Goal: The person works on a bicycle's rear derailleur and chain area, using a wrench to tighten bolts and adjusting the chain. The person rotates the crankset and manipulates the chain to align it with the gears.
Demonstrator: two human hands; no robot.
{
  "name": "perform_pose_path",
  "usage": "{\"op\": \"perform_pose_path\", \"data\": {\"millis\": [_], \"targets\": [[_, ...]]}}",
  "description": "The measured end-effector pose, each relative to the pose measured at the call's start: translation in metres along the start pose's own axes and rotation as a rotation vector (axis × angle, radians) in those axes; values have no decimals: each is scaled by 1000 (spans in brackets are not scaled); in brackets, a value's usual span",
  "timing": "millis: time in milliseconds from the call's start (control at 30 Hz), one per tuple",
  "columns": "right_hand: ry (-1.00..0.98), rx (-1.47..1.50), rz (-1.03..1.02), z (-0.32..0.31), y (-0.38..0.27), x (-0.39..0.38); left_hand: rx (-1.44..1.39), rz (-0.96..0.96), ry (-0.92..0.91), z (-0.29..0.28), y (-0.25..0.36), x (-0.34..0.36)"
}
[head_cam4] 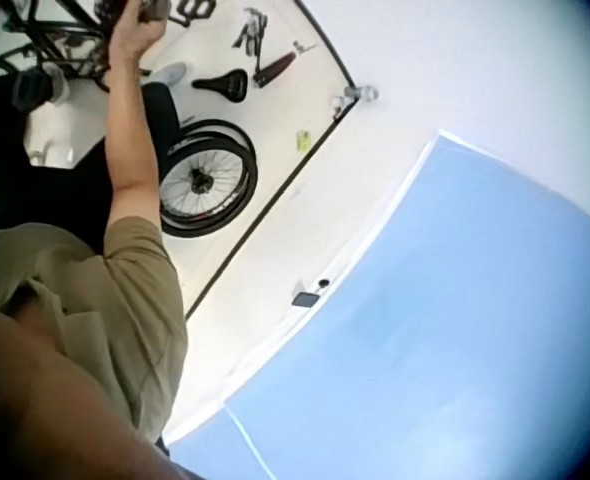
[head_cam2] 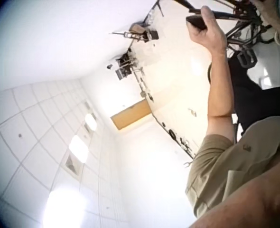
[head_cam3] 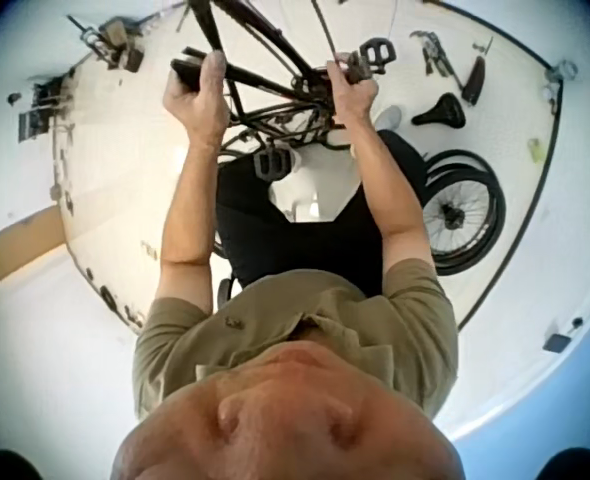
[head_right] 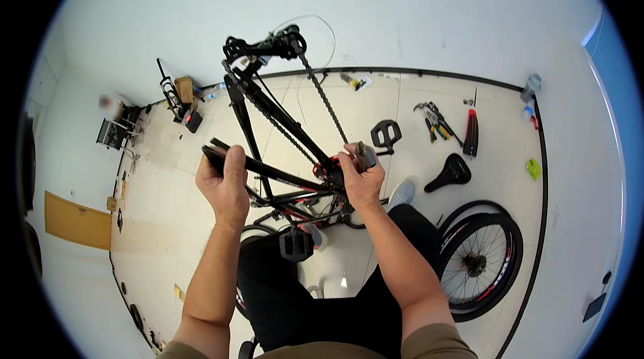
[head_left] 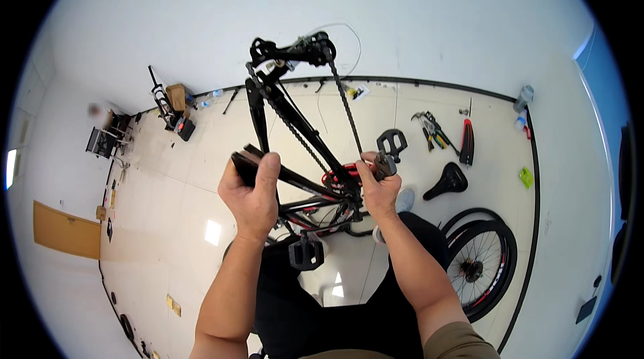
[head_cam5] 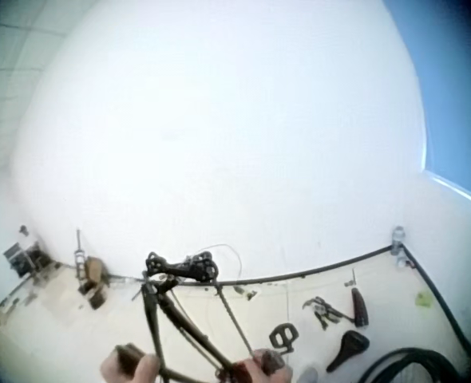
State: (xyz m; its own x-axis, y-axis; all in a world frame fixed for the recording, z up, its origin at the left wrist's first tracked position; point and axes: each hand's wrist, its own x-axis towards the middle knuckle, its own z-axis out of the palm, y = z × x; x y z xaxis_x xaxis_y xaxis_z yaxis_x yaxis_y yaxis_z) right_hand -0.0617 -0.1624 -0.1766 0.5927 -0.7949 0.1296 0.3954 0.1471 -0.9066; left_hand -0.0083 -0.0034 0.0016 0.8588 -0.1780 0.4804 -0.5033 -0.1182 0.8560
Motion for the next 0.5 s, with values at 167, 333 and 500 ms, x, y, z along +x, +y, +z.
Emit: {"op": "perform_pose_path", "data": {"millis": [167,333,500], "targets": [[-28,-163,-410,36,-59,60,29,-41,-13,-2,5,-1],[-105,-67,-264,66,-89,84,-7,19,-25,-9,2,-4],[-1,19,-302,67,-97,94,-3,38,-40,-6,5,-4]]}}
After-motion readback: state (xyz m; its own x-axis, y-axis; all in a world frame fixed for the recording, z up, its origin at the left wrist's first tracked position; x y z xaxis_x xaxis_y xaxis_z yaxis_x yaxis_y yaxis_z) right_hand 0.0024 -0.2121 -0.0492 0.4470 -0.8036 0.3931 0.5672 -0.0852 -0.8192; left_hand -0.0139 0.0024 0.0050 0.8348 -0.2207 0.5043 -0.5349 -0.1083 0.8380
